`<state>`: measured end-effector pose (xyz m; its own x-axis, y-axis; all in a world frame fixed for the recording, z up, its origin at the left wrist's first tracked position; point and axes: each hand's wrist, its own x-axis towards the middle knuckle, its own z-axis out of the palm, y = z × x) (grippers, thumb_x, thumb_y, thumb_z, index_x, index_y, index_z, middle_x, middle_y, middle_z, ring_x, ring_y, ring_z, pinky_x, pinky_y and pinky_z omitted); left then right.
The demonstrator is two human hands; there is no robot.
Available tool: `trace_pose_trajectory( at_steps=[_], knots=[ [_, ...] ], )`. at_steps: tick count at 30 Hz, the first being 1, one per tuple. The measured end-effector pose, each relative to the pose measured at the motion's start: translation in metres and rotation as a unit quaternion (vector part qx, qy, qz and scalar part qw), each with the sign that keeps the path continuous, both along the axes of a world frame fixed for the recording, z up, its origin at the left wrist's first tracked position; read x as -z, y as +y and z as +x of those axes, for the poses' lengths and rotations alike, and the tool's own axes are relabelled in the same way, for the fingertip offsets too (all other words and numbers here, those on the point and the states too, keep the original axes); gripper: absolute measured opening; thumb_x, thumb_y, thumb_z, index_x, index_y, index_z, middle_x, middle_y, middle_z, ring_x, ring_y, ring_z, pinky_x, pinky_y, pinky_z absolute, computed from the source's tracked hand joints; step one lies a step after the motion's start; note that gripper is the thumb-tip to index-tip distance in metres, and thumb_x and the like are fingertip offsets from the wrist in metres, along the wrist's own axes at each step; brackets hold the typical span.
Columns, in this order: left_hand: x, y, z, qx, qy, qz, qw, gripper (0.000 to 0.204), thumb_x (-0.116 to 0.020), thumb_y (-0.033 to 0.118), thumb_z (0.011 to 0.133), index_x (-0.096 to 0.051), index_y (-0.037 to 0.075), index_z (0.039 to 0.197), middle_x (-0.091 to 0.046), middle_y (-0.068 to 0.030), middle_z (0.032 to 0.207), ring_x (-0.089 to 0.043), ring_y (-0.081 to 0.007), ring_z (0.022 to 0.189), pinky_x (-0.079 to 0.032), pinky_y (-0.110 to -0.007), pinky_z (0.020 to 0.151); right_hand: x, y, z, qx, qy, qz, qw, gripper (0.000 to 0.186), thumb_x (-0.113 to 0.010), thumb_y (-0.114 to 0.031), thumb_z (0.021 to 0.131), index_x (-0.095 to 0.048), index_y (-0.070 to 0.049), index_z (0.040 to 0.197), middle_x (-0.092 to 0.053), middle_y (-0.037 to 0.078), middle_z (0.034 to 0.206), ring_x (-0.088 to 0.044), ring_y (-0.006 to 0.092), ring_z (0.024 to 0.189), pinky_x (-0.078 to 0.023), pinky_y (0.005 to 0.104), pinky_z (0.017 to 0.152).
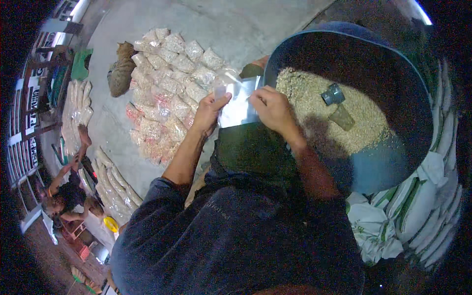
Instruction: Scooping grains from a large tub into plastic bags using a hand-held measuring tool.
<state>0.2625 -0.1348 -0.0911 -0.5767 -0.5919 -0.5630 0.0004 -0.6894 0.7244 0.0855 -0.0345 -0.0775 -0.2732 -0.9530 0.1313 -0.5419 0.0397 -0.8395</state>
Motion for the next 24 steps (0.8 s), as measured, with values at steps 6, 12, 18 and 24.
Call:
trace_pose_trajectory(
  at_steps=[6,12,18,24],
  knots=[
    [0.027,-0.008,0.003,0.036,-0.102,-0.096,0.989,0.030,-0.063,0.019,0.087,-0.060,-0.003,0.107,-0.065,-0.0086,0.091,-0.061,-0.0128,0.079,-0.048,-0.028,0.075,0.017,0.019,-0.024,0.150,-0.255,0.043,0.954,0.016,-0.059,-0.017,0.089,-0.065,-0.003,0.089,-0.064,0.004,0.081,-0.059,0.0130,0.072,-0.048,0.0270,0.064],
    [-0.021,0.004,-0.034,-0.023,-0.244,-0.566,0.787,0.054,-0.051,0.027,0.092,-0.036,-0.005,0.133,-0.042,-0.0237,0.132,-0.043,-0.0360,0.121,-0.035,-0.044,0.101,0.026,0.031,-0.048,0.275,-0.406,0.002,0.872,0.012,-0.057,-0.014,0.091,-0.062,-0.004,0.096,-0.062,0.003,0.080,-0.055,0.0101,0.067,-0.045,0.0226,0.059],
    [0.001,0.033,-0.064,0.177,-0.300,-0.711,0.611,0.066,-0.055,0.030,0.088,-0.030,-0.004,0.138,-0.036,-0.0245,0.138,-0.035,-0.0455,0.126,-0.024,-0.055,0.106,0.049,0.034,-0.056,0.331,-0.511,-0.046,0.792,0.012,-0.054,-0.010,0.092,-0.061,-0.002,0.097,-0.062,0.003,0.087,-0.058,0.0130,0.077,-0.048,0.0253,0.066],
    [0.002,0.027,-0.053,0.179,-0.207,-0.672,0.689,0.073,-0.062,0.028,0.083,-0.027,-0.003,0.139,-0.031,-0.0268,0.141,-0.032,-0.0439,0.129,-0.025,-0.055,0.104,0.073,0.113,-0.141,0.321,0.010,-0.110,0.941,0.021,-0.044,-0.012,0.094,-0.057,0.000,0.106,-0.060,0.010,0.103,-0.059,0.0196,0.092,-0.050,0.0303,0.075]
  ],
)
